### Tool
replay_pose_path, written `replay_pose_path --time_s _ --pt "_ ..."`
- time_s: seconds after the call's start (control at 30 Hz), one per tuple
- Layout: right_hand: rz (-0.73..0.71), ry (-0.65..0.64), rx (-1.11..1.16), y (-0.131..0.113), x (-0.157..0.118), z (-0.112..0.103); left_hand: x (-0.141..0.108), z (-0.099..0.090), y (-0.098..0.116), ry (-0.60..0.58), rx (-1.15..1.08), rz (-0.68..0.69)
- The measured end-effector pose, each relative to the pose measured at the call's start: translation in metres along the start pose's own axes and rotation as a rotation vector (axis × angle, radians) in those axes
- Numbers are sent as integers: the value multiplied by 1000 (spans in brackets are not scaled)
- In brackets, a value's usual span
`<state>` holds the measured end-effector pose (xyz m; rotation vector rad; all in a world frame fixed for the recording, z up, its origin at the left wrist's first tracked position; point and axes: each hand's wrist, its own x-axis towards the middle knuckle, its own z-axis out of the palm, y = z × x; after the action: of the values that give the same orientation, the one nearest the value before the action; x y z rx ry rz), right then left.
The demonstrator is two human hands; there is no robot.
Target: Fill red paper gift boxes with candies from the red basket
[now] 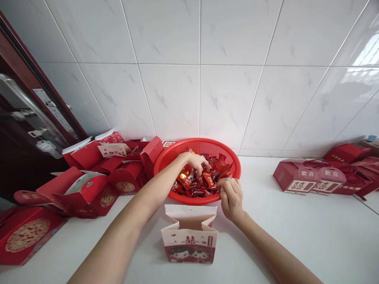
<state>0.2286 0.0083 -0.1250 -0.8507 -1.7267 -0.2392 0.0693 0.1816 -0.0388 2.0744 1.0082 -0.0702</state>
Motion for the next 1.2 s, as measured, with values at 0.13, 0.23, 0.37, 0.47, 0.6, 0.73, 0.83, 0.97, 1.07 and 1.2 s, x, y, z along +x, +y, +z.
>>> replay_pose_path --time_s 0.13,0.23,0.37,0.47,0.6,0.73,0.83,0.97,1.07,1.2 --pt "3 0 -6 -1 1 -1 -3 -3 0 35 -26 21" --pt "-4 9 -7 -1 1 0 -6 -8 -4 126 -100 66" --pt "-7 10 -11 -1 1 0 -7 -12 -8 267 -221 128" --pt "-3 8 -7 -1 1 0 -7 -14 -7 343 -297 160" --pt "1 7 -7 -1 1 0 -8 -16 -3 423 -417 199" --pt "3 6 -5 0 1 0 -11 -17 0 433 -542 241" --pt "0 11 -3 0 1 0 -13 -18 1 402 -632 275" --pt "8 5 -5 0 1 0 -17 -19 4 245 -740 290" --pt "11 5 -12 -1 1 -1 -20 -19 6 117 -671 300" --pt "92 -29 29 -5 10 -7 -23 -19 8 31 -537 302"
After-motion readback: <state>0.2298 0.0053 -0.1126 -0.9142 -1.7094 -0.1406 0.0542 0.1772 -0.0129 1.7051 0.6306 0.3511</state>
